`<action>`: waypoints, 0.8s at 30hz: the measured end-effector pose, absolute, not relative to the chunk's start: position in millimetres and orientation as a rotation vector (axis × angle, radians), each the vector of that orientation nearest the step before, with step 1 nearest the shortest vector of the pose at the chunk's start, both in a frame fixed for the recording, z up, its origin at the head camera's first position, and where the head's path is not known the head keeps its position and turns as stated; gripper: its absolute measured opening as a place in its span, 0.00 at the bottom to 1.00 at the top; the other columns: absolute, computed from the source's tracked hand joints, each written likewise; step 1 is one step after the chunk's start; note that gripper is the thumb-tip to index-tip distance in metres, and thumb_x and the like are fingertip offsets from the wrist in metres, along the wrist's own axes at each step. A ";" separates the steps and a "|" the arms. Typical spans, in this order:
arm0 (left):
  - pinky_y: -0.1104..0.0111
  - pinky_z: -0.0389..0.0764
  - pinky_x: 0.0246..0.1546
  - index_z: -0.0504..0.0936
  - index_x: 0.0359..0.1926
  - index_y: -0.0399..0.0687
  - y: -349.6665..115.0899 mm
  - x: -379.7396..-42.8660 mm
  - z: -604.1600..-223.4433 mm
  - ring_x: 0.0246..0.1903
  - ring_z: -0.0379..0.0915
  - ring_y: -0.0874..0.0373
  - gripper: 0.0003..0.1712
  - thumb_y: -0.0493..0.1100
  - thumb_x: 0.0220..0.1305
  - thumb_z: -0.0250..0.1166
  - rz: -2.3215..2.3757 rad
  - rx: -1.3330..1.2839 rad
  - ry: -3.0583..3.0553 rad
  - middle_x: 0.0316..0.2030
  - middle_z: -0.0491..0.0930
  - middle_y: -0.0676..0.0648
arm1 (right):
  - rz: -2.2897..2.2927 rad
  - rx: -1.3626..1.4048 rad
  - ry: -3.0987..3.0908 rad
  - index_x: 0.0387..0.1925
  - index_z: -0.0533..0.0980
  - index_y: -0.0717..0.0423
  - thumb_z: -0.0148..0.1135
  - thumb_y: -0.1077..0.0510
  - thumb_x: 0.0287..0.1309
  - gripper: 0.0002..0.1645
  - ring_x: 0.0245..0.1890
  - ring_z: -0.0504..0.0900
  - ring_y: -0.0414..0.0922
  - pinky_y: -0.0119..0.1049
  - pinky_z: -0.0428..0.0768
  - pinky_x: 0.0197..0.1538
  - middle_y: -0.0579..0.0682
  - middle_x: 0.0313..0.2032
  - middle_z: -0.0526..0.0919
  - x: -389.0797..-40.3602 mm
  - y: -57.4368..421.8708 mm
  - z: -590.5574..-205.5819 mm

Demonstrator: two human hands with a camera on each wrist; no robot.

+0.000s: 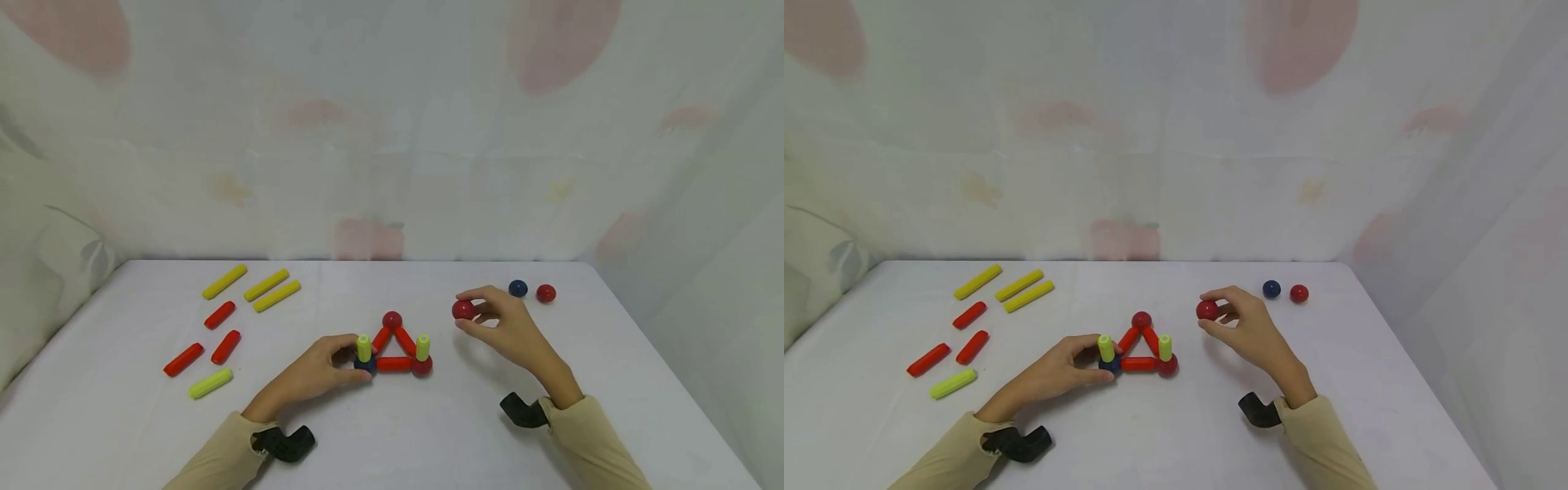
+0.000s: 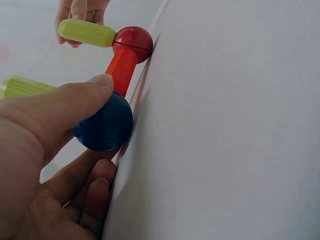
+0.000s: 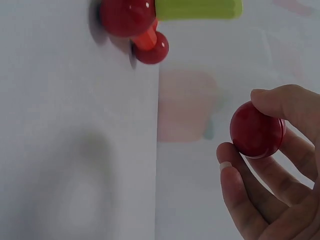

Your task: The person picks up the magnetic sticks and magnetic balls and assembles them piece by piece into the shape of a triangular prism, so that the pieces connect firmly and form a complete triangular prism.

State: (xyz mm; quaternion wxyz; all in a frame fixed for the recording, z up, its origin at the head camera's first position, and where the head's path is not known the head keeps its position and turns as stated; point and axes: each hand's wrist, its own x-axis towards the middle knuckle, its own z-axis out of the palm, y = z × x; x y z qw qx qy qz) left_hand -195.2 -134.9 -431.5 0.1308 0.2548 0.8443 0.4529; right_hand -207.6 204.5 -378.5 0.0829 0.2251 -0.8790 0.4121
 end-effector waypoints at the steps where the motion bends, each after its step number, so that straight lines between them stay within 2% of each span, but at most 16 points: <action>1: 0.73 0.74 0.48 0.79 0.41 0.53 -135.0 -195.0 -431.2 0.43 0.71 0.57 0.14 0.51 0.58 0.73 1.318 0.739 2.453 0.40 0.77 0.53 | 1.224 0.687 -2.622 0.54 0.79 0.54 0.72 0.61 0.56 0.23 0.40 0.85 0.41 0.35 0.85 0.47 0.50 0.46 0.84 -206.8 202.0 -377.8; 13: 0.74 0.73 0.43 0.80 0.42 0.54 -136.0 -195.8 -433.7 0.41 0.71 0.58 0.16 0.49 0.56 0.75 1.326 0.732 2.468 0.37 0.77 0.53 | 1.202 0.823 -2.594 0.53 0.79 0.51 0.73 0.62 0.55 0.23 0.41 0.84 0.40 0.37 0.85 0.48 0.47 0.47 0.85 -202.6 176.9 -370.0; 24: 0.73 0.72 0.40 0.80 0.41 0.53 -133.8 -194.2 -430.0 0.40 0.69 0.56 0.13 0.52 0.61 0.70 1.334 0.701 2.451 0.35 0.75 0.51 | 1.214 0.934 -2.564 0.53 0.78 0.54 0.71 0.64 0.55 0.23 0.42 0.84 0.42 0.36 0.84 0.48 0.48 0.48 0.84 -202.8 153.7 -360.7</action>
